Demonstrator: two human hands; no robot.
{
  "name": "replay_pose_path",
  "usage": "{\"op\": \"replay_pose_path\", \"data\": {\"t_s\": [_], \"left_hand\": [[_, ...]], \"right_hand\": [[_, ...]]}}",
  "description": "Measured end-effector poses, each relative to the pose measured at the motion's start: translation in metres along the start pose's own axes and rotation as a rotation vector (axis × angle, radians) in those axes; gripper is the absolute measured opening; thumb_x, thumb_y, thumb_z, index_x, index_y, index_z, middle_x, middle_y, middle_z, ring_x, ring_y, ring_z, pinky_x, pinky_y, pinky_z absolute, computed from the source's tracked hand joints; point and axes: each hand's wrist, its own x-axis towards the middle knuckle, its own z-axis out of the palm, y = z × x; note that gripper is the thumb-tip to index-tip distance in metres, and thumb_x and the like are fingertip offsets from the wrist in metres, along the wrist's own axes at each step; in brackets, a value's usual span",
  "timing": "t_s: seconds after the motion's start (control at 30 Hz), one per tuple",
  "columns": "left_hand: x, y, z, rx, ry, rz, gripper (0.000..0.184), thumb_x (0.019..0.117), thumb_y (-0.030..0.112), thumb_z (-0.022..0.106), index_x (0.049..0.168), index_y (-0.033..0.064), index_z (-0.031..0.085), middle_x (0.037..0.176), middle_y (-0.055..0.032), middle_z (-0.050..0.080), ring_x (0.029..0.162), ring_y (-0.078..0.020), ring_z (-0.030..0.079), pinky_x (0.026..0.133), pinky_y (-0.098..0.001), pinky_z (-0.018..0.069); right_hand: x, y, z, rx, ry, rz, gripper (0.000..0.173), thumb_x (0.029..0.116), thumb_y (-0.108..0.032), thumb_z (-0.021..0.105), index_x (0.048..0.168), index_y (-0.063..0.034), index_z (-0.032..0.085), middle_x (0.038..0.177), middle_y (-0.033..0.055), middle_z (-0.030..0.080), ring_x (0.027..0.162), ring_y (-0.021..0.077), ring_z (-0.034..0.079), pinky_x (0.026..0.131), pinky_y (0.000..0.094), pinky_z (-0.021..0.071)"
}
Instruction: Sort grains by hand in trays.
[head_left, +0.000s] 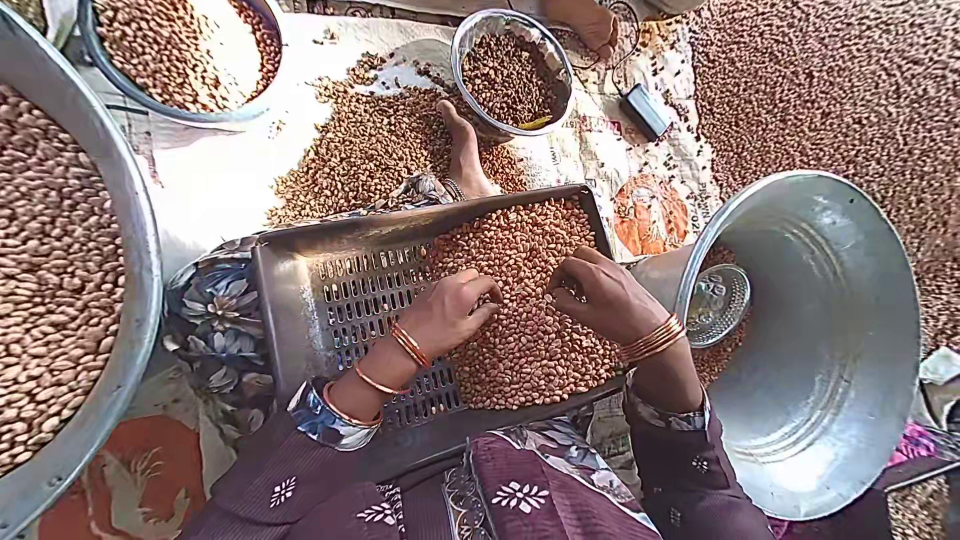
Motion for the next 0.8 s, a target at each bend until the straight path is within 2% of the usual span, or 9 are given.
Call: {"op": "replay_pose_path", "data": {"t_s": [0.13,0.2,0.3,0.37,0.43,0.57,0.67,0.73,0.8], "left_hand": [[0.000,0.001,0.015,0.131,0.038,0.050,0.021,0.0963,0.021,0.070,0.105,0.0028,0.074,0.092,-0.0141,0.068,0.082,-0.0302,0.070,0.071,-0.0467,0.0587],[0.000,0.000,0.021,0.179,0.055,0.063,0.020,0.0963,0.019,0.069,0.103,0.0014,0.073,0.089,-0.0143,0.067,0.080,-0.0311,0.070,0.069,-0.0465,0.0589],[0.001,0.003,0.024,0.154,0.059,0.014,0.019,0.0954,0.018,0.069,0.100,0.0001,0.072,0.085,-0.0138,0.065,0.074,-0.0294,0.068,0.065,-0.0454,0.0574],[0.001,0.010,0.018,-0.020,0.086,-0.106,0.014,0.0937,0.015,0.066,0.097,0.0018,0.070,0.082,-0.0091,0.061,0.066,-0.0203,0.059,0.059,-0.0381,0.0507],[0.000,0.019,0.008,-0.322,0.102,-0.257,0.012,0.0988,0.010,0.052,0.097,0.0061,0.064,0.079,-0.0026,0.059,0.064,-0.0099,0.054,0.059,-0.0280,0.0460],[0.000,0.031,0.005,-1.054,0.029,-0.420,0.042,0.1080,0.016,0.020,0.112,0.0054,0.060,0.093,-0.0030,0.067,0.077,-0.0097,0.069,0.073,-0.0262,0.0603],[0.000,0.039,0.009,-1.203,-0.055,-0.553,0.043,0.1123,0.021,0.025,0.101,0.0067,0.064,0.080,0.0010,0.065,0.066,-0.0061,0.062,0.061,-0.0197,0.0543],[0.000,0.039,0.014,-1.077,-0.095,-0.551,0.032,0.1114,0.015,0.037,0.096,0.0046,0.064,0.068,0.0034,0.057,0.053,-0.0004,0.050,0.049,-0.0132,0.0414],[-0.001,0.036,0.017,-0.855,-0.103,-0.473,0.026,0.1095,0.013,0.046,0.096,0.0051,0.067,0.067,0.0037,0.053,0.052,-0.0001,0.044,0.048,-0.0139,0.0359]], "right_hand": [[-0.001,-0.003,-0.003,-0.016,0.040,0.004,0.008,0.0868,-0.012,0.068,0.090,-0.0056,0.066,0.079,0.0074,0.061,0.069,0.0216,0.061,0.062,0.0435,0.0500],[0.001,-0.005,-0.003,-0.032,0.026,-0.003,0.004,0.0858,-0.013,0.066,0.086,-0.0086,0.064,0.071,0.0038,0.059,0.063,0.0192,0.059,0.056,0.0420,0.0465],[0.003,-0.007,0.002,-0.055,0.014,-0.079,0.006,0.0879,-0.011,0.064,0.089,-0.0091,0.069,0.078,0.0040,0.064,0.066,0.0188,0.062,0.059,0.0417,0.0507],[0.001,-0.013,0.005,-0.068,0.051,-0.116,0.010,0.0899,-0.006,0.064,0.094,-0.0055,0.072,0.084,0.0090,0.066,0.069,0.0230,0.064,0.063,0.0440,0.0534],[-0.004,-0.024,0.009,-0.060,0.139,-0.184,0.011,0.0903,-0.005,0.063,0.097,-0.0048,0.073,0.087,0.0105,0.068,0.071,0.0229,0.067,0.064,0.0417,0.0565],[-0.013,-0.044,0.009,0.106,0.224,-0.360,0.014,0.0968,-0.011,0.066,0.108,-0.0077,0.074,0.107,0.0096,0.071,0.083,0.0145,0.072,0.070,0.0290,0.0632],[-0.019,-0.038,0.006,0.023,0.261,-0.305,0.012,0.0952,-0.012,0.067,0.104,-0.0093,0.075,0.097,0.0090,0.069,0.071,0.0159,0.067,0.060,0.0311,0.0577],[-0.026,-0.024,0.008,-0.045,0.177,-0.270,0.011,0.0937,-0.013,0.066,0.098,-0.0096,0.076,0.088,0.0082,0.067,0.069,0.0198,0.066,0.060,0.0371,0.0556],[-0.035,-0.012,0.017,-0.045,0.042,-0.238,0.011,0.0938,-0.013,0.067,0.096,-0.0086,0.077,0.085,0.0097,0.067,0.071,0.0233,0.066,0.063,0.0419,0.0563]]}}
